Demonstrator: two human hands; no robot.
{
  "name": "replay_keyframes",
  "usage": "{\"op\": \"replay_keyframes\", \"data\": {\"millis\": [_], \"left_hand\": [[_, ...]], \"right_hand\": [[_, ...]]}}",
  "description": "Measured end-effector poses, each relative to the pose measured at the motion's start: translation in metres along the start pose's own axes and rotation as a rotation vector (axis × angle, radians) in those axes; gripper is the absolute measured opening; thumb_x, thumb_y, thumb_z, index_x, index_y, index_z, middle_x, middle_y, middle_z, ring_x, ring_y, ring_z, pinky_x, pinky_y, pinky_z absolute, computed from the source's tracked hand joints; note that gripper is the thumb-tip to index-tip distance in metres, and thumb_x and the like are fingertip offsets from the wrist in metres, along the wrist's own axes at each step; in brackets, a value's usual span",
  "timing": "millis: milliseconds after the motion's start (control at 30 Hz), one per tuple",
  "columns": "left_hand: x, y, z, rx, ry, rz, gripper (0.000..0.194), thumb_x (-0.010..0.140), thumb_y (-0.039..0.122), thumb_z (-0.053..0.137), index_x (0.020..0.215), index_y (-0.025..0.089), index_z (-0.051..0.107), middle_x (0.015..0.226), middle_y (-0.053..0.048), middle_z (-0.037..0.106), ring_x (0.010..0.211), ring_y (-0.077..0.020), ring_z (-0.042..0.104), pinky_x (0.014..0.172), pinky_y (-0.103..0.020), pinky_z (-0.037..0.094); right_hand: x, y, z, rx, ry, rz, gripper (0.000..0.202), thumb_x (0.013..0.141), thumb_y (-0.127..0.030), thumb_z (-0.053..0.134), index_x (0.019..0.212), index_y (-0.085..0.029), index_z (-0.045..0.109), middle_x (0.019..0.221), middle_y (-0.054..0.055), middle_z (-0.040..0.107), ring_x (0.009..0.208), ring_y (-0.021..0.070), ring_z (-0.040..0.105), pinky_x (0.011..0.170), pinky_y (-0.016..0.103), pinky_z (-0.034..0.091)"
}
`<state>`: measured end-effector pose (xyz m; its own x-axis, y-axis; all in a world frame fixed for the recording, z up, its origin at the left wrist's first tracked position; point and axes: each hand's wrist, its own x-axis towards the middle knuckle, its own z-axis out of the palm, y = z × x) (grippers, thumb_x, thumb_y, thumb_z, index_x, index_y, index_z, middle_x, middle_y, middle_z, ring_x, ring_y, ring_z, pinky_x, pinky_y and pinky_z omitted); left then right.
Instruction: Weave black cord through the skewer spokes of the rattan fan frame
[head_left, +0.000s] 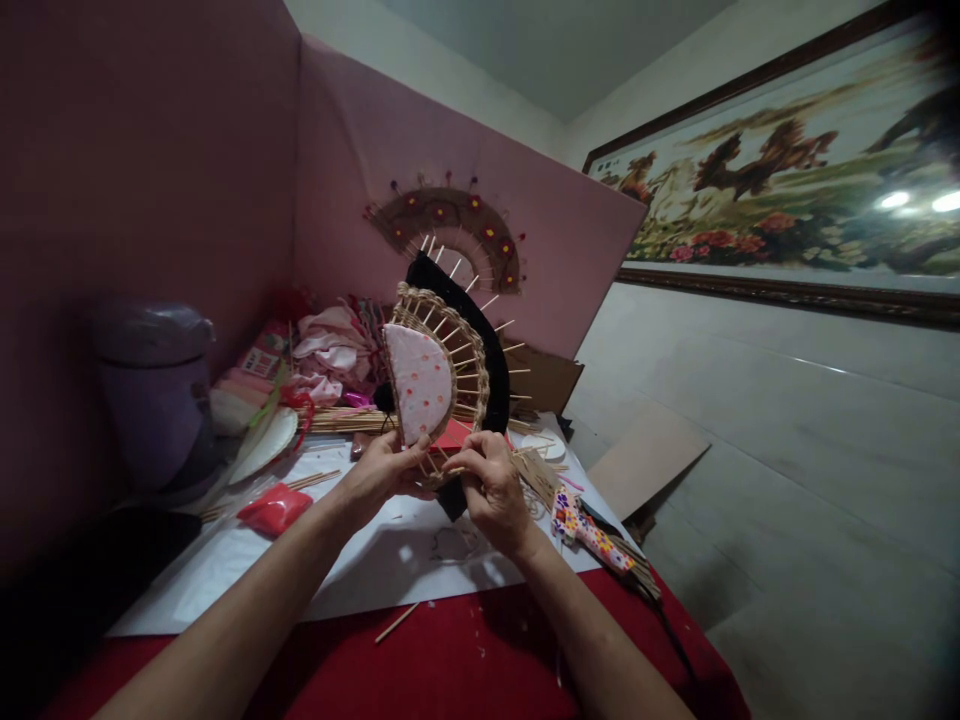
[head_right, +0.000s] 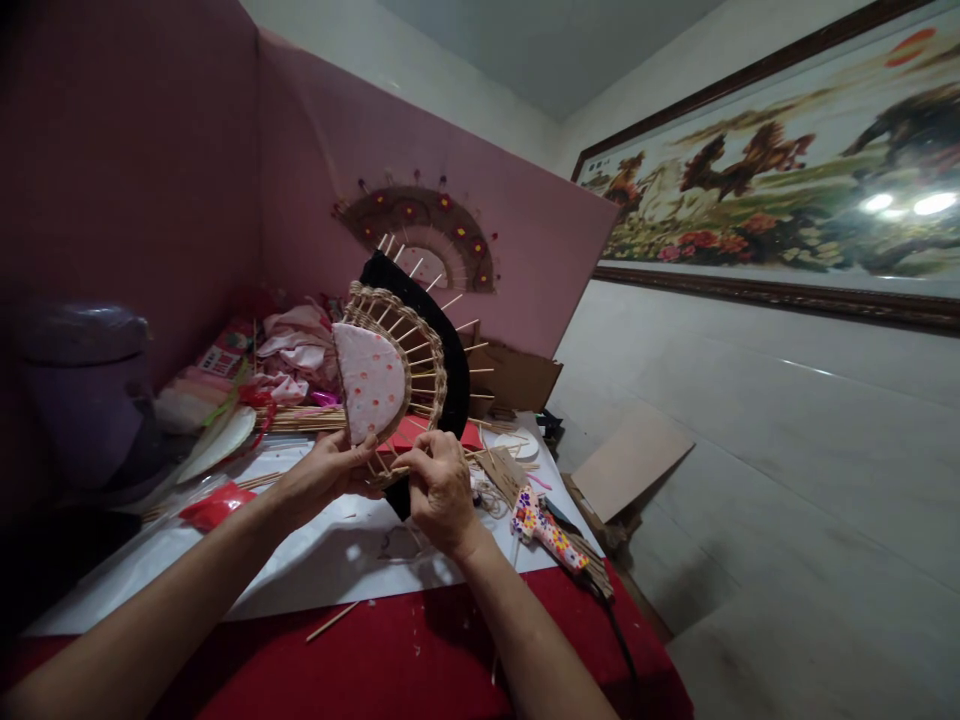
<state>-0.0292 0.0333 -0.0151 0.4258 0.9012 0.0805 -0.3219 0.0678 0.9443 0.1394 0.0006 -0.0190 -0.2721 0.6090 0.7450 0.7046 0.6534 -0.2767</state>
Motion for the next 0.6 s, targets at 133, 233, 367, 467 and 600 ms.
{"op": "replay_keyframes", "data": {"millis": [133, 233, 367, 467, 600], "left_hand": [[0.0002, -0.0004, 0.0005, -0.01, -0.003, 0.002, 0.042, 0.073, 0.039, 0.064, 0.104, 0.013, 0.052, 0.083, -0.011, 0.067, 0.067, -0.0215, 0.065, 0.056, -0.034, 0.053], [0.0009, -0.002, 0.0007, -0.027, -0.007, -0.003, 0.039, 0.071, 0.039, 0.066, 0.098, 0.013, 0.054, 0.08, -0.01, 0.067, 0.065, -0.0206, 0.065, 0.056, -0.034, 0.053], [0.0001, -0.0015, 0.0027, -0.035, -0.016, -0.014, 0.039, 0.07, 0.039, 0.067, 0.096, 0.013, 0.055, 0.08, -0.011, 0.067, 0.063, -0.0206, 0.065, 0.055, -0.034, 0.052], [-0.001, 0.0001, 0.0048, -0.026, -0.008, -0.015, 0.04, 0.07, 0.038, 0.067, 0.099, 0.012, 0.055, 0.083, -0.012, 0.067, 0.063, -0.0201, 0.065, 0.054, -0.033, 0.052], [-0.0009, -0.0005, 0.005, -0.036, -0.009, -0.012, 0.04, 0.07, 0.038, 0.067, 0.099, 0.012, 0.055, 0.084, -0.013, 0.068, 0.064, -0.0213, 0.065, 0.054, -0.034, 0.052]], "right_hand": [[-0.0075, 0.002, 0.0017, 0.052, 0.026, 0.009, 0.03, 0.075, -0.004, 0.044, 0.089, -0.021, 0.064, 0.091, 0.006, 0.048, 0.089, 0.0206, 0.045, 0.079, 0.037, 0.038], [-0.0086, 0.002, 0.0029, 0.03, 0.013, 0.015, 0.03, 0.074, -0.003, 0.045, 0.089, -0.021, 0.064, 0.091, 0.006, 0.048, 0.09, 0.0213, 0.044, 0.079, 0.038, 0.037], [-0.0084, 0.0022, 0.0033, 0.029, 0.01, 0.019, 0.028, 0.073, -0.002, 0.046, 0.086, -0.021, 0.062, 0.09, 0.005, 0.049, 0.089, 0.0209, 0.044, 0.079, 0.038, 0.037], [-0.0095, 0.0034, 0.0024, 0.057, 0.019, 0.018, 0.028, 0.073, -0.002, 0.045, 0.085, -0.02, 0.062, 0.09, 0.006, 0.05, 0.09, 0.0208, 0.045, 0.079, 0.038, 0.038], [-0.0105, 0.0048, 0.0007, 0.058, 0.011, 0.006, 0.028, 0.073, -0.002, 0.045, 0.084, -0.021, 0.062, 0.09, 0.006, 0.051, 0.09, 0.0212, 0.045, 0.079, 0.039, 0.039]]}}
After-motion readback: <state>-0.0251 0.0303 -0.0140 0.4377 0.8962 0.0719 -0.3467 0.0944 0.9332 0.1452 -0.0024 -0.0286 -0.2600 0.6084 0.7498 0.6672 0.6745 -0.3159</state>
